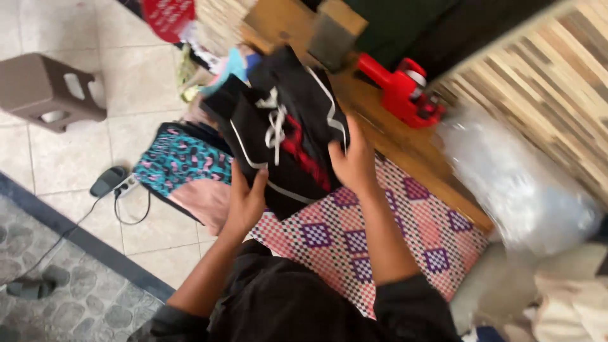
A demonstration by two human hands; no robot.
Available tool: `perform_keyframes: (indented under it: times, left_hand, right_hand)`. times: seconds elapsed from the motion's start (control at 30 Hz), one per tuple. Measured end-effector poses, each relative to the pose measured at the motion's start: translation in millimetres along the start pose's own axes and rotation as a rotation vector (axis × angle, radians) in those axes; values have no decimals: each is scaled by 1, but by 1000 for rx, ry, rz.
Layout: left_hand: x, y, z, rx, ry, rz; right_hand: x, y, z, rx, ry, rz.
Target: A person carefully folds a black long-sleeved garment on a patterned mat in a stockroom environment.
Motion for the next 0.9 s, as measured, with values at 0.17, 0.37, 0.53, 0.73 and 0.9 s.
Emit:
perform_keyframes:
  times: [0.17,0.37,0.53,0.73,0.9]
  left_hand:
    - [-67,-22,15,98,-90,95]
    - [-101,-30,29,238,-310,112]
    - [-113,-35,48,297,-408,50]
    - [-109,-31,20,217,-259,128]
    - [-146,-17,28,-475,482,-90]
  right_hand:
    - [-117,80,-18,15,-160,-226]
    - [-151,151,-24,152,-110,-503]
    - [-159,152,-42,102,-28,-555]
    - [-138,148,-29,252,-222,-314]
    - [-62,131,-20,42,-111,94]
Point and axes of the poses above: each hand's wrist, its own x-axis away from the middle knuckle, its own y-axis out of the palm, z = x × y, the point moved 1 cm from there along -x, towards the middle knuckle, and after that the axes turned 1 degree about z, right-handed, at the moved point
